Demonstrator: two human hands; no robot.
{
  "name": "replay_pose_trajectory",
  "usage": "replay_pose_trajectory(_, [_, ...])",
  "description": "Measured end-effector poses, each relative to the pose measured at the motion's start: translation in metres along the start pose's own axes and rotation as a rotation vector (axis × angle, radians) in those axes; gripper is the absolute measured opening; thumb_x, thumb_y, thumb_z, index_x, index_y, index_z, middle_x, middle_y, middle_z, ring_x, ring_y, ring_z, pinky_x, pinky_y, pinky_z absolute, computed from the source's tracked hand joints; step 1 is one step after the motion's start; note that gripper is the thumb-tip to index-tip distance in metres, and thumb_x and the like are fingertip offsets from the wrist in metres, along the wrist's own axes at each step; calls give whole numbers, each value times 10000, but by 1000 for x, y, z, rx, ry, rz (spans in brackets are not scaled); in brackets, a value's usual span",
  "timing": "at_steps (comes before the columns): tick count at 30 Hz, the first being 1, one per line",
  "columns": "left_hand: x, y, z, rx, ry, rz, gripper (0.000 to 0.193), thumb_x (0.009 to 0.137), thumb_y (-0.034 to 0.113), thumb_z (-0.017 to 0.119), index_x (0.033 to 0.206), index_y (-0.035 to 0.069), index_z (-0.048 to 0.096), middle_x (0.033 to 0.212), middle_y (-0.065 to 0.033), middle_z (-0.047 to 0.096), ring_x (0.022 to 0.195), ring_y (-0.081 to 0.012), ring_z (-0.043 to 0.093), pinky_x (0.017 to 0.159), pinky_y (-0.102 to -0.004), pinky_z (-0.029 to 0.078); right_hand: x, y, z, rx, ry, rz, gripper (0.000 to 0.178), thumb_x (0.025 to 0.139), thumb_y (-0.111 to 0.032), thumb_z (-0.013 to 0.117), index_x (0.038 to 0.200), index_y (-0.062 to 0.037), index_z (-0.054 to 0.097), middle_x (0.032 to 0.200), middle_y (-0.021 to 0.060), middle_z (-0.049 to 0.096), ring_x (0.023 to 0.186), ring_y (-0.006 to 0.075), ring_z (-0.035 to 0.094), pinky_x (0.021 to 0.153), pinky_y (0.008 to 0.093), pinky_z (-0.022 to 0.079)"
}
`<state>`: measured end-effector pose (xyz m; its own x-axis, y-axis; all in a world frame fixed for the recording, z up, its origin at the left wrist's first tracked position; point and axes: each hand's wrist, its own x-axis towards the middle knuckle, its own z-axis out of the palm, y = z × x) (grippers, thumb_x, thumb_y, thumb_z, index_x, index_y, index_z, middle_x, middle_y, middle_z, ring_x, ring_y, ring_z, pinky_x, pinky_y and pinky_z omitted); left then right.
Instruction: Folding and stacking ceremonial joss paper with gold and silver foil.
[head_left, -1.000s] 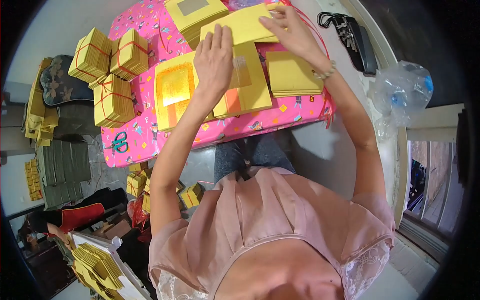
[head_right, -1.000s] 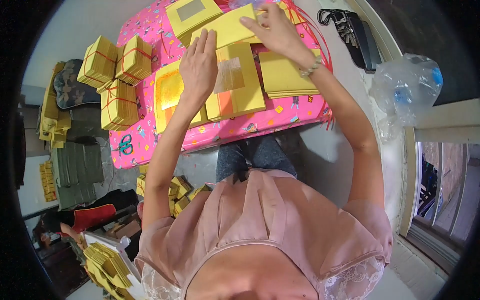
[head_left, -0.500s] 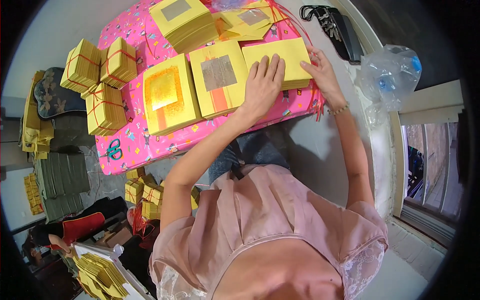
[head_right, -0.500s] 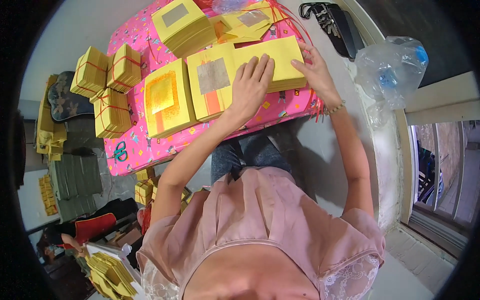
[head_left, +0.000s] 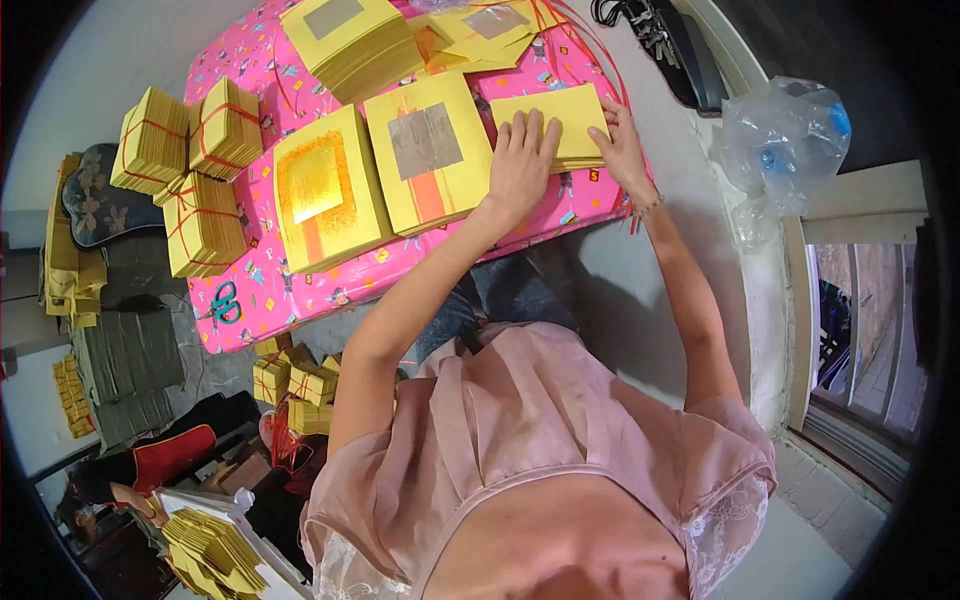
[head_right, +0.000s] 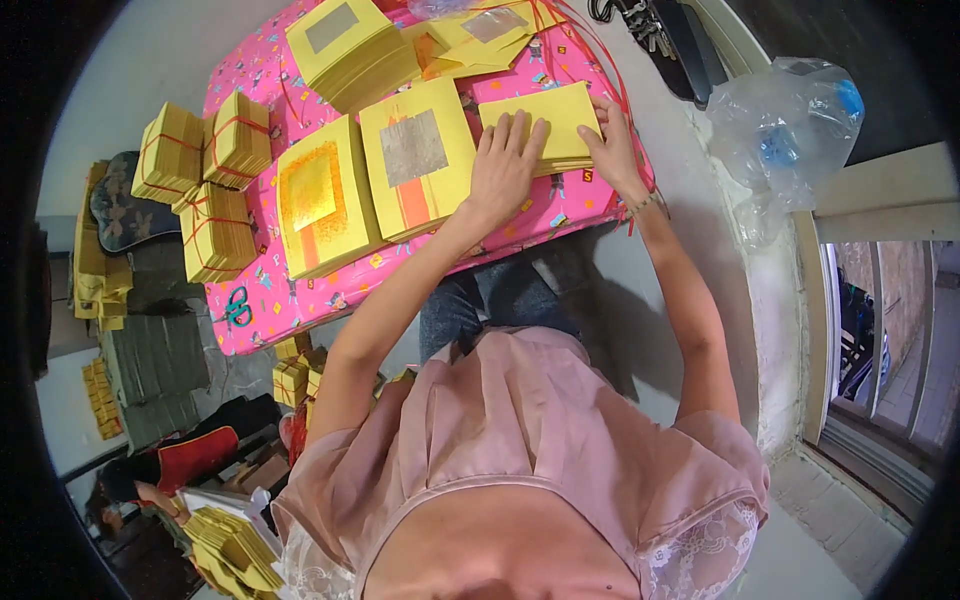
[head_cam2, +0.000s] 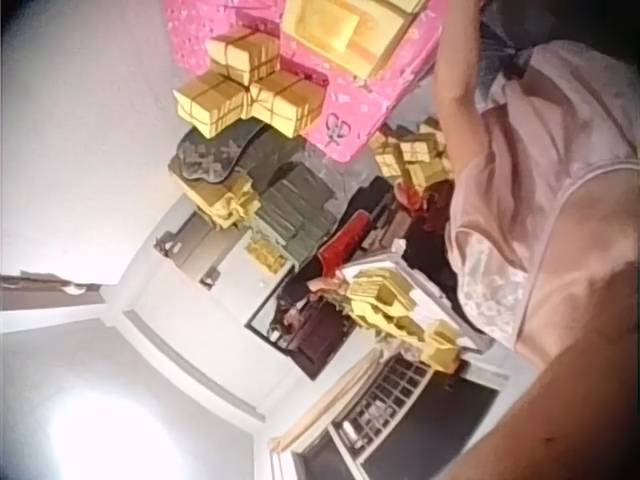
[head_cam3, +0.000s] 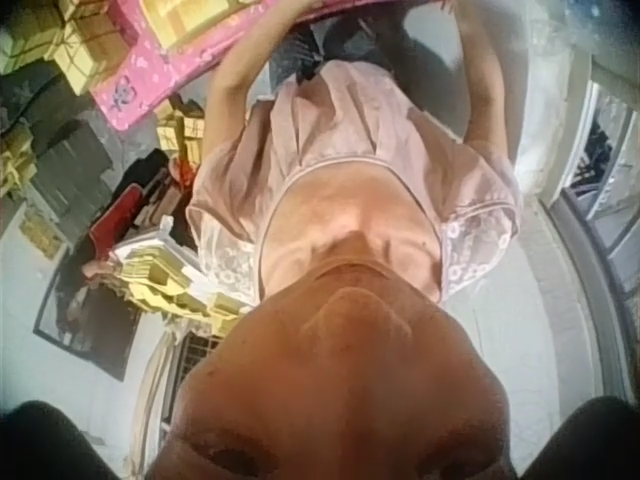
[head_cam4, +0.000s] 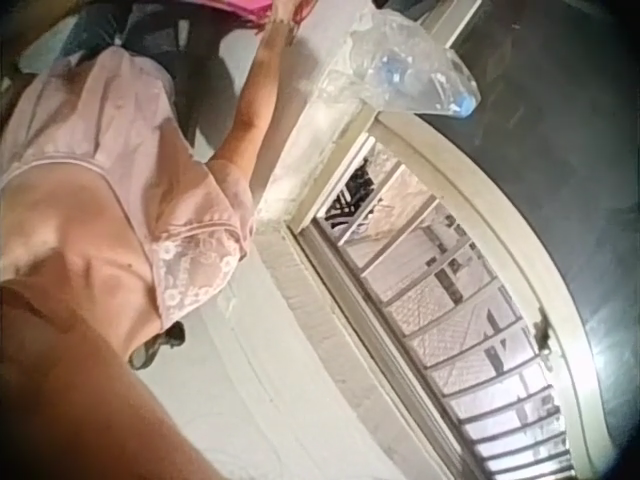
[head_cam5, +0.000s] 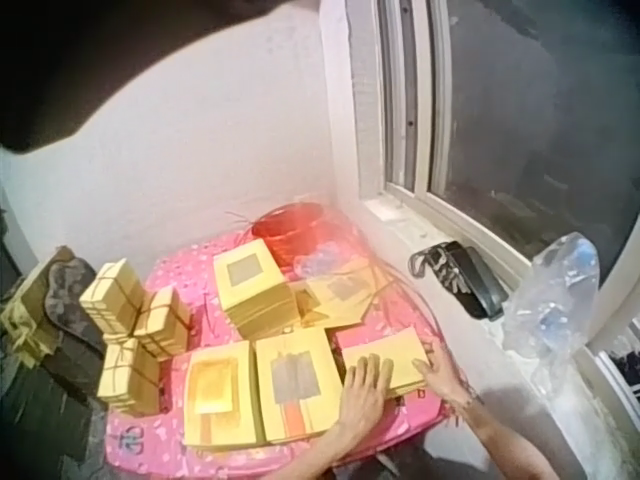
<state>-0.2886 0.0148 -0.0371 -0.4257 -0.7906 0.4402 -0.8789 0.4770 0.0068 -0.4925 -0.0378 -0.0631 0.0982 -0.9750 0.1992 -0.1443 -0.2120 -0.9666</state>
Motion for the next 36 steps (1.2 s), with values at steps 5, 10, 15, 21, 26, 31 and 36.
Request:
replay_pose_trajectory(5, [-5,-5,15,-31,-63,-16,579,895,215,542,1432,56,397,1414,-237,435,1304,-422,409,1070,-521,348,-2,-9,10,-324,98,-95,490,870,10,635,1316,-12,434,1171,155,512,1064,240,551,941,337,471])
replay_pose_trajectory(10, [0,1,17,-83,-123,-35,591,912,294,556,1431,57,402,1434,-247,415,1319,-431,393,1069,-536,350,0,-6,-1,-448,66,-98,500,885,-1,622,1345,-1,425,1229,146,485,1080,216,538,927,325,474])
replay_pose_trajectory(15, [-2,5,22,-59,-161,-77,676,898,372,600,1455,62,375,1464,-242,383,1343,-431,359,1089,-545,321,-3,-16,3,-540,54,-100,498,874,-16,629,1332,2,435,1207,174,500,1087,271,531,943,366,454])
replay_pose_trajectory(21, [-5,7,19,-10,-242,-74,712,906,397,587,1483,65,335,1500,-237,342,1378,-425,313,1113,-538,287,-12,-48,17,-899,61,-185,550,862,-119,666,1353,-26,435,1289,186,485,1197,359,456,1011,458,388])
replay_pose_trajectory(26, [-2,14,19,25,-322,-78,761,910,444,572,1512,74,287,1538,-228,285,1409,-420,264,1133,-546,241,-16,-15,13,-1174,-206,-217,616,1000,-392,464,1490,-51,314,1546,192,274,1452,383,199,1141,498,258])
replay_pose_trajectory(31, [-2,20,16,95,-396,-115,830,897,489,575,1529,62,246,1563,-219,244,1432,-424,222,1151,-560,196,-14,-4,12,-1111,-226,-264,609,1022,-400,406,1512,-61,282,1580,177,220,1478,377,126,1168,504,200])
replay_pose_trajectory(36, [-2,20,18,-5,-286,-131,843,854,407,641,1465,-55,290,1514,-292,274,1414,-439,259,1162,-516,212,-11,2,9,-1079,-215,-336,599,1023,-391,409,1506,-56,296,1575,188,225,1472,388,138,1168,503,201])
